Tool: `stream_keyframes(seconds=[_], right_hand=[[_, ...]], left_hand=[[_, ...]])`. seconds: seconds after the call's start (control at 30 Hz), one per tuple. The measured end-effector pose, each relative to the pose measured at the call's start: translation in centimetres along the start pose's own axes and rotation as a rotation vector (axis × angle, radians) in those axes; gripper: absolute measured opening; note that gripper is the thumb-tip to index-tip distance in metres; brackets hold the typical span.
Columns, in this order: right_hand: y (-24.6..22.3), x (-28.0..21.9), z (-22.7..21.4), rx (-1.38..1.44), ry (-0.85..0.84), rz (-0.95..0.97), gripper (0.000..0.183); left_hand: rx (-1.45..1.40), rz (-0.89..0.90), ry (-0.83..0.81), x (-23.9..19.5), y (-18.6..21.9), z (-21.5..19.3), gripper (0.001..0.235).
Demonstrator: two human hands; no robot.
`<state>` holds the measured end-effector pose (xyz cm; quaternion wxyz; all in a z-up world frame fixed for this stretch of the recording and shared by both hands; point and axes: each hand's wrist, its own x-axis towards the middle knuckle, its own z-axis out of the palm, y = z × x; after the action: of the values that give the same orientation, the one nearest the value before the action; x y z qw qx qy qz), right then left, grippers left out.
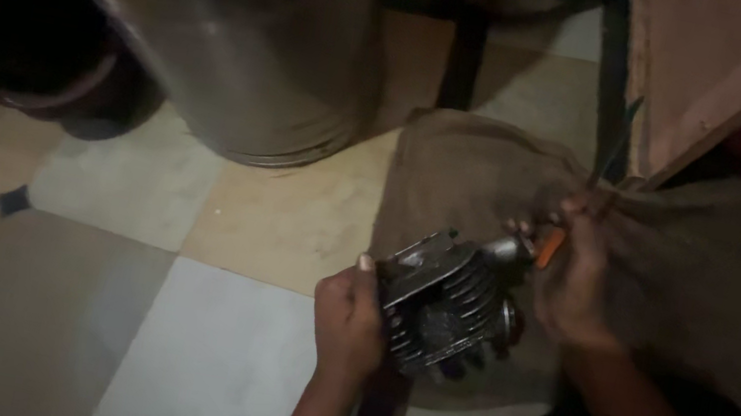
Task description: The person is cleaning a small engine part using a knife and a cloth. They scrape and wipe various surfaces of the engine part, turning it over to access different sides.
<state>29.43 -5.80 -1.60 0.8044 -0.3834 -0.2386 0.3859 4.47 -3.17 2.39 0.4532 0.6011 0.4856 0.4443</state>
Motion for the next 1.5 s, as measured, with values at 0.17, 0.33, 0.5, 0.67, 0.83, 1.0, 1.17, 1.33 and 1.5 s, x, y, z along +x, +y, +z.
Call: stream_keyframes(seconds=[0.17, 0.33, 0.5, 0.67, 0.83, 1.0, 1.17, 1.33, 1.5], right_hand=[[-0.9, 0.5, 1.0, -0.314, -0.015, 0.081, 0.044], [-1.5, 1.7, -0.4, -0.797, -0.006, -0.205, 0.038], [-3.9, 1.9, -0.9, -0.897, 0.009, -0.125, 0.052], [-5.5, 1.7, 0.4, -0.828, -0.044, -0.137, 0.062], [-6.2, 0.5, 2.4, -0.856, -0.086, -0.06, 0.049], [-7.8, -1.8, 5.9, -1.23, -0.004, 0.365, 0.052], [-9.7, -4.8, 8.6, -1.234, -0.674, 0.679, 0.045], [-10.0, -5.8, 9.2, -1.527, -0.853, 0.191, 0.03], [-9.0, -5.0, 8.1, -1.489, -0.615, 0.017, 0.043]], left_hand=[[-0.131, -0.106, 0.057, 0.7, -1.6, -0.7, 0.056], [-0.126, -0.092, 0.086, 1.4, -2.2, -1.3, 0.057], [-0.118, -0.152, 0.097, 1.7, -2.5, -1.6, 0.06], [-0.146, -0.151, 0.14, 2.1, -3.7, -2.0, 0.063], [-0.238, -0.214, 0.168, 2.5, -4.8, -2.6, 0.064], [-0.14, -0.185, 0.19, 2.7, -4.4, -3.2, 0.065], [-0.043, -0.181, 0.227, 2.6, -3.7, -2.5, 0.061], [0.153, -0.141, 0.27, 2.5, -3.7, -3.1, 0.056], [-0.024, -0.326, 0.184, 3.3, -4.3, -3.5, 0.053]])
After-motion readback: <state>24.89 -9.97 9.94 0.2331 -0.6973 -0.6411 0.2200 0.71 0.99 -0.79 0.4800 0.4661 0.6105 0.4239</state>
